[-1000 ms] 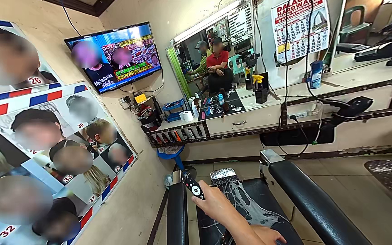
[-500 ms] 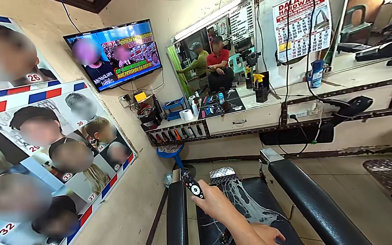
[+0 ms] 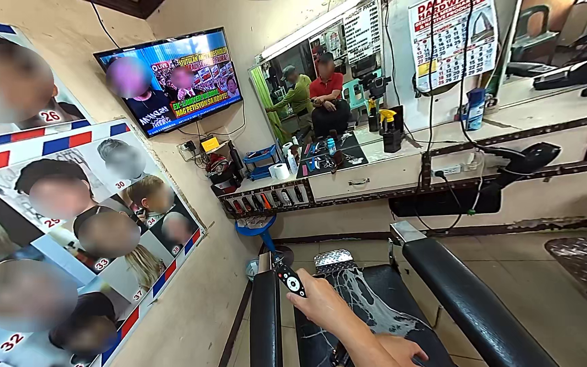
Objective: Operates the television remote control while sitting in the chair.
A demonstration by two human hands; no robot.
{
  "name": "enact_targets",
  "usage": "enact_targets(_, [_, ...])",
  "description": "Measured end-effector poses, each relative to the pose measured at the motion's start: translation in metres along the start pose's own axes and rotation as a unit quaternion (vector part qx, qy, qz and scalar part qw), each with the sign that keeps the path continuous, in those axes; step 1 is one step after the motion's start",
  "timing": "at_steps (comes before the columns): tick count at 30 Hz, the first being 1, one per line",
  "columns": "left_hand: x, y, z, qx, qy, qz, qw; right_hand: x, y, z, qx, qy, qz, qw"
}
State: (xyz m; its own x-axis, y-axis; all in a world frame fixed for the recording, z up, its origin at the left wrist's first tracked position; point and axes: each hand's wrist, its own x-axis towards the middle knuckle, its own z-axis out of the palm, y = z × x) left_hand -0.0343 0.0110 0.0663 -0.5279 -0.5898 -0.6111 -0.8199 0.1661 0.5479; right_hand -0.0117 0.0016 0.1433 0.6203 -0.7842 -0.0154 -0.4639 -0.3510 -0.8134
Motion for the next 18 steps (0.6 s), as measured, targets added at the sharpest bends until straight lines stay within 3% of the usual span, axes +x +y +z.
enact_targets(18, [0.0006, -0.0021, -0.0001, 0.011, 0.001, 0.018, 1.0, 0.0003, 0.0003, -0.0005, 0.004, 0.0, 0.004, 1.0])
